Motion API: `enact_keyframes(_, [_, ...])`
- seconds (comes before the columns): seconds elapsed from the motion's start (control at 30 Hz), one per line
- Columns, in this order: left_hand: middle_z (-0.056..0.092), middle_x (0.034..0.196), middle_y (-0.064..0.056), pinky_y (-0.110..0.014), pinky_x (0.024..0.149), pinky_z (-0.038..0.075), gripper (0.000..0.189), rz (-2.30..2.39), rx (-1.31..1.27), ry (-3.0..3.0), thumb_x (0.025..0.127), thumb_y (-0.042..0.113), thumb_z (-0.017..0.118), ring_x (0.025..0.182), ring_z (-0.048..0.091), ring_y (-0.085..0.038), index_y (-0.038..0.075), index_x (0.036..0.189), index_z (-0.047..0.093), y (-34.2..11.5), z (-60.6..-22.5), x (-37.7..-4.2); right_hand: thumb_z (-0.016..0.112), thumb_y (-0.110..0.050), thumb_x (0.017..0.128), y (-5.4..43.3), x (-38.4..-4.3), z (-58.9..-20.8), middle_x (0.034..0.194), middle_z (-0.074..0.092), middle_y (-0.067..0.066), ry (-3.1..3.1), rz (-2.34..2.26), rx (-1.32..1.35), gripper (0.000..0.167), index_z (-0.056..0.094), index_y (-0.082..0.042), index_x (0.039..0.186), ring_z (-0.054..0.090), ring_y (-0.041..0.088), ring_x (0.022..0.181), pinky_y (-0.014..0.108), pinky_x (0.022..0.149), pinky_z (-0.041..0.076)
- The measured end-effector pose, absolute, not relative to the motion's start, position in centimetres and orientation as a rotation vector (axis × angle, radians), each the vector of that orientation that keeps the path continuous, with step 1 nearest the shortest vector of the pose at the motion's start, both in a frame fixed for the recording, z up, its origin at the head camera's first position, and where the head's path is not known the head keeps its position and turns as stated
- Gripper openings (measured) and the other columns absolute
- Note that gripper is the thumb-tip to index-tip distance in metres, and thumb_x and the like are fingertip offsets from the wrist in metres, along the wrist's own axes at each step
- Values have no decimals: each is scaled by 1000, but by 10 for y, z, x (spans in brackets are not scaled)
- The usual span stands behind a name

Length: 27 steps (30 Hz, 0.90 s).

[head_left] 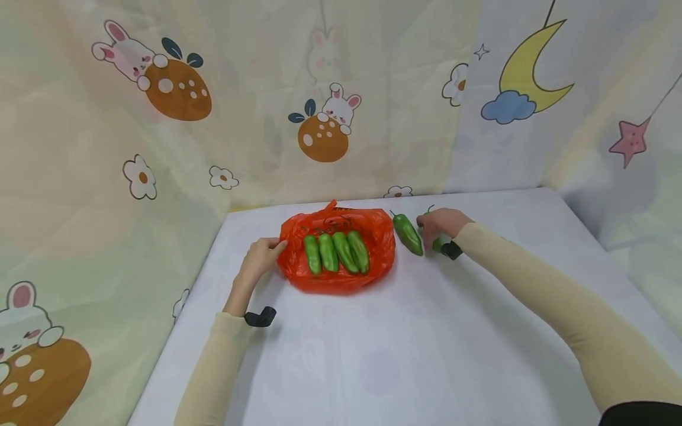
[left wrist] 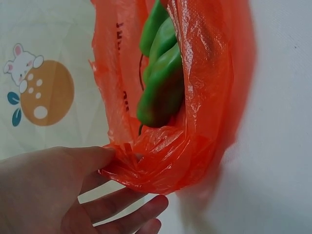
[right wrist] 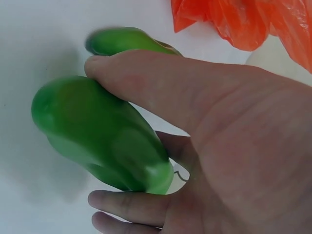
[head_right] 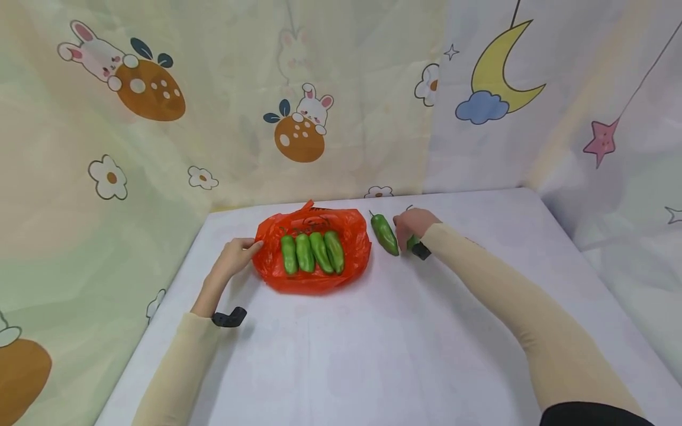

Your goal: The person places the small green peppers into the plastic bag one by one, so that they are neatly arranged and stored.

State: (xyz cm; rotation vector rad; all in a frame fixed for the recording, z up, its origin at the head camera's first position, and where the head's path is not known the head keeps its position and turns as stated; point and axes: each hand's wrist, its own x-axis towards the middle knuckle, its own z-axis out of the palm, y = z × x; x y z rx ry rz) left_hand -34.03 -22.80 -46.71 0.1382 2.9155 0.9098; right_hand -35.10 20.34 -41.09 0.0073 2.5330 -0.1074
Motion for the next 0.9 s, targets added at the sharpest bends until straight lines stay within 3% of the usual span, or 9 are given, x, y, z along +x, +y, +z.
enact_keyframes(0.3, [68,86,-8,-30,68,43,39,903,143,2903,103,35,55,81,57,-22,5,124,70,-230,-474,-336,82,-32,81,209,-352,-411,142,53,15,2506,-23,-18,81,44,-14,150,51,31,121,55,104,46])
enact_keyframes(0.9, [71,92,-11,-31,70,46,42,924,137,2899,103,34,54,82,58,-23,3,127,68,-228,-468,-340,79,-39,82,210,-348,-371,136,58,12,2587,-10,-175,71,49,-17,143,53,32,121,55,98,47])
